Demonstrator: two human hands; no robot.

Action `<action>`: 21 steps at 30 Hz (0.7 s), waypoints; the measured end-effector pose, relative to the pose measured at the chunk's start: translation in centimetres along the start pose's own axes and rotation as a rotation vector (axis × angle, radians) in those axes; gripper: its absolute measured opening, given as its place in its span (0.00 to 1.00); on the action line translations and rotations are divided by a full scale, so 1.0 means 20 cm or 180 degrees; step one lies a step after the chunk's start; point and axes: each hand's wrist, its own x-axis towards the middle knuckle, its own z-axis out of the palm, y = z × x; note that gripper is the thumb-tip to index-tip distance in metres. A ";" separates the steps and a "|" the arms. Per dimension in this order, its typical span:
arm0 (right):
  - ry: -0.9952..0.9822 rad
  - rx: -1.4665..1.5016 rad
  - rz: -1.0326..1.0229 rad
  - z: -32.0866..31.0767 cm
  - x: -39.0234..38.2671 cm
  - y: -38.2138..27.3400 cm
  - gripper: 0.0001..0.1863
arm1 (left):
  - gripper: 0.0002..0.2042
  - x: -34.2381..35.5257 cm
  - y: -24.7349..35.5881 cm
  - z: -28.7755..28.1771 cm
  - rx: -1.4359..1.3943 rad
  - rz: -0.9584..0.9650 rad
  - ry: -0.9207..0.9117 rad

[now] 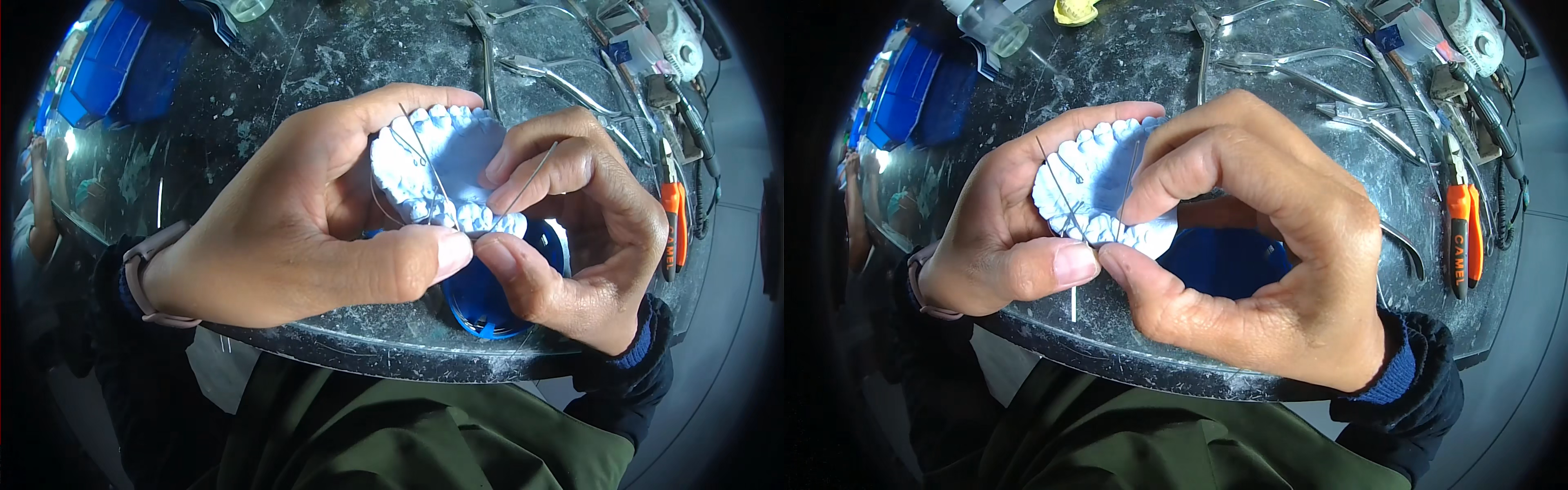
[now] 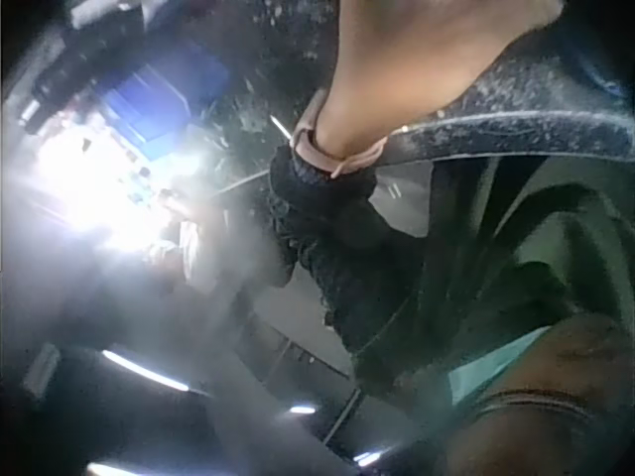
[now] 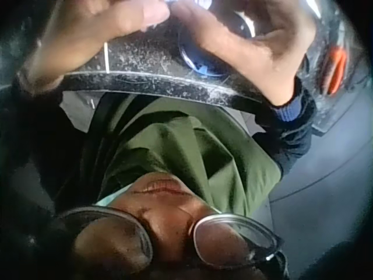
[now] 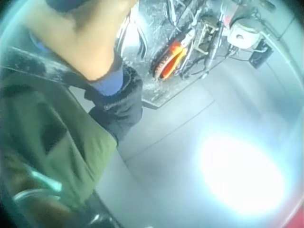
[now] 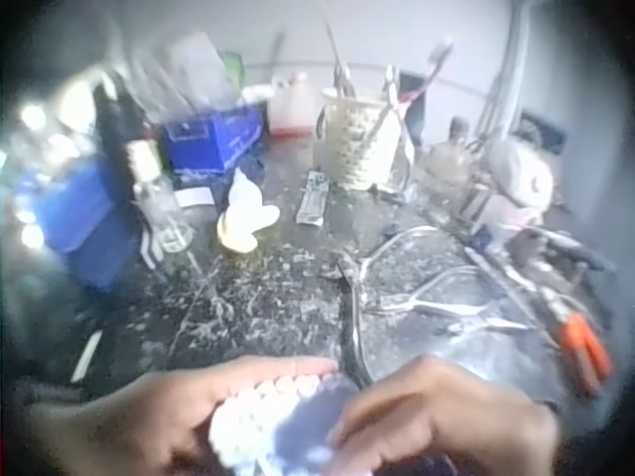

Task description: The person shapes a metal wire using pliers and then positions it onto a dental mold.

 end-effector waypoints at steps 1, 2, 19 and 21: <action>0.0009 -0.0024 -0.0029 0.00 0.00 0.00 0.11 | 0.39 0.00 0.00 0.00 0.0032 0.0031 -0.0035; 0.0005 -0.0057 -0.0064 0.00 0.00 0.00 0.11 | 0.39 0.00 0.00 0.00 0.0043 0.0031 0.0001; -0.0048 -0.0140 -0.0167 0.00 0.00 0.00 0.12 | 0.41 0.00 -0.02 0.02 -0.0002 0.0378 0.0112; -0.0098 -0.0201 -0.0236 -0.01 0.00 0.00 0.13 | 0.41 0.00 -0.02 0.03 -0.0014 0.0472 0.0148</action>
